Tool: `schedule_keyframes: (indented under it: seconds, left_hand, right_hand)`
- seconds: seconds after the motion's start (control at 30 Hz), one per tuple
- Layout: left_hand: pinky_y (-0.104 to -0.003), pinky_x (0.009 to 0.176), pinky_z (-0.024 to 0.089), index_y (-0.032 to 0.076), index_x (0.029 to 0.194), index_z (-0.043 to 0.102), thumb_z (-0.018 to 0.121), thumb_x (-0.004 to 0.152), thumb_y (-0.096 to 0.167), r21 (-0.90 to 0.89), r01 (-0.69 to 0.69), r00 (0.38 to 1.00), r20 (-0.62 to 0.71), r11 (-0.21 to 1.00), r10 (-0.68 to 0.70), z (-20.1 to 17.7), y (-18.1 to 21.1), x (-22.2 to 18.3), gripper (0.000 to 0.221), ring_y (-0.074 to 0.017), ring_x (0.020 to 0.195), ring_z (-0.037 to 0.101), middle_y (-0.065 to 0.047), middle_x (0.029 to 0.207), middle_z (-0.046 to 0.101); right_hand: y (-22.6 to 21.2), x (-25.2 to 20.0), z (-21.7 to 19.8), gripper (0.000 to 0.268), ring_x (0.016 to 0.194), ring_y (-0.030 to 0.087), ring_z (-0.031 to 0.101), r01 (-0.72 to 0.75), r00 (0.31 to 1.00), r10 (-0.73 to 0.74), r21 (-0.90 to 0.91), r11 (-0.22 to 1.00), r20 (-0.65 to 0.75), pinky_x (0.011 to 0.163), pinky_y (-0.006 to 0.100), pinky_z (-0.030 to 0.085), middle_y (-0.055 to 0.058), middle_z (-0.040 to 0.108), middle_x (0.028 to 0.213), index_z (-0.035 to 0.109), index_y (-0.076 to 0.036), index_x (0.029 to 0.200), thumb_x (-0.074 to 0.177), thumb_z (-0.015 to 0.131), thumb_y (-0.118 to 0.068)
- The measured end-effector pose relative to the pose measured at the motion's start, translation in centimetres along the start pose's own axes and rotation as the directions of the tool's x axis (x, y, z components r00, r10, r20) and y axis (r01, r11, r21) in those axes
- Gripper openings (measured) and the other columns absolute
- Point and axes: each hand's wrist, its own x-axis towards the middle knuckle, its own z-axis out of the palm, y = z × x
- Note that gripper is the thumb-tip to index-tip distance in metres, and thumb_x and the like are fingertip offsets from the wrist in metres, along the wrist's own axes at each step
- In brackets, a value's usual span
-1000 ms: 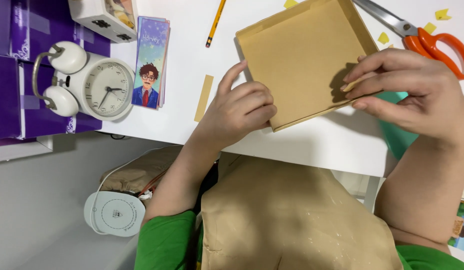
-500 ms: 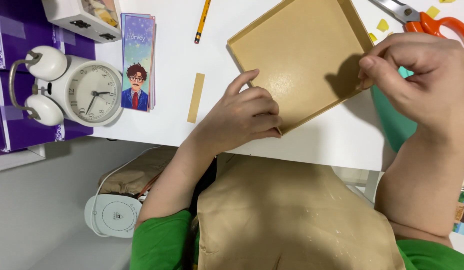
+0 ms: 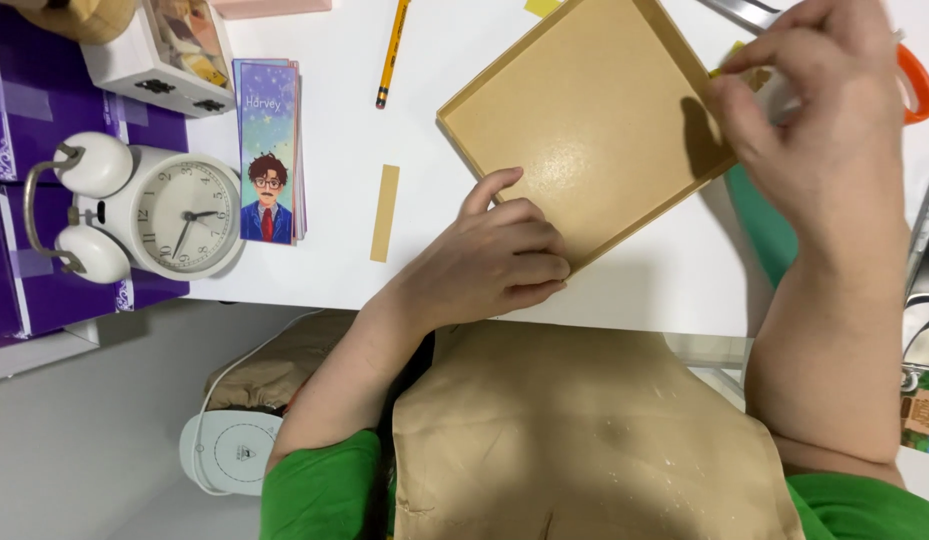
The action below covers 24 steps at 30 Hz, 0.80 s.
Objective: Assembling a cardboard box by folding the sides and securing them with adhesive strips.
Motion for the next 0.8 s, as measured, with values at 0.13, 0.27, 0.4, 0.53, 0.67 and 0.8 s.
schedule_keyframes:
  seconds: [0.13,0.27,0.4,0.53,0.67,0.8]
  left_hand:
    - [-0.055,0.117,0.028,0.014,0.087,0.067,0.073,0.099,0.008,0.027,-0.027,1.0,-0.001,0.999,0.027,-0.2,0.2,0.2,0.015,-0.0205,0.089,0.056,0.003,0.086,0.059]
    - [-0.058,0.118,0.026,0.016,0.078,0.063,0.071,0.089,0.003,0.019,0.012,0.998,0.058,1.0,-0.013,-0.6,-0.1,-0.1,0.018,-0.0195,0.091,0.056,0.005,0.083,0.057]
    - [-0.06,0.119,0.025,0.013,0.078,0.057,0.068,0.082,-0.002,0.031,0.074,0.996,0.057,0.997,-0.076,-2.7,-0.1,-0.6,0.018,-0.0218,0.092,0.056,0.004,0.085,0.059]
    - [-0.058,0.121,0.021,0.011,0.078,0.051,0.069,0.087,-0.002,0.061,0.107,0.993,0.034,0.992,-0.109,-3.9,0.0,-1.4,0.024,-0.0217,0.094,0.06,0.003,0.083,0.057]
    - [-0.061,0.12,0.021,0.011,0.082,0.058,0.073,0.093,0.004,0.056,0.158,0.987,0.034,0.986,-0.16,-4.1,-0.1,-2.4,0.019,-0.0243,0.107,0.063,0.002,0.091,0.06]
    - [-0.059,0.117,0.027,0.01,0.081,0.056,0.072,0.092,0.001,0.05,0.147,0.988,0.042,0.988,-0.149,-4.3,0.2,-2.1,0.021,-0.0231,0.098,0.059,0.001,0.087,0.059]
  right_hand:
    - [3.0,-0.7,1.2,0.024,0.108,0.037,0.059,-0.002,0.993,0.029,-0.23,0.973,0.116,0.087,0.045,0.05,0.021,0.056,0.12,0.08,0.01,0.114,0.104,0.092,-0.009]
    - [2.3,-0.4,1.5,0.017,0.096,0.035,0.058,0.053,0.992,-0.022,-0.245,0.968,0.126,0.078,0.044,0.045,0.016,0.06,0.103,0.072,0.005,0.091,0.098,0.083,-0.006]
    - [1.2,-0.4,1.8,0.018,0.097,0.028,0.059,-0.016,0.978,0.071,-0.271,0.962,0.194,0.074,0.047,0.037,0.006,0.064,0.102,0.074,-0.004,0.081,0.096,0.071,-0.014]
    - [0.7,-0.5,2.2,0.025,0.089,0.03,0.055,-0.02,0.968,0.095,-0.306,0.952,0.231,0.081,0.046,0.036,0.002,0.062,0.096,0.073,-0.006,0.072,0.094,0.065,-0.015]
    - [0.8,-0.5,2.3,0.023,0.082,0.031,0.055,0.009,0.963,0.064,-0.267,0.964,0.263,0.075,0.045,0.04,0.005,0.061,0.09,0.073,-0.002,0.074,0.092,0.063,-0.013]
    - [1.0,-0.6,2.1,0.024,0.081,0.034,0.056,-0.009,0.953,0.089,-0.264,0.964,0.291,0.068,0.045,0.044,0.009,0.065,0.098,0.072,-0.002,0.074,0.092,0.064,-0.016]
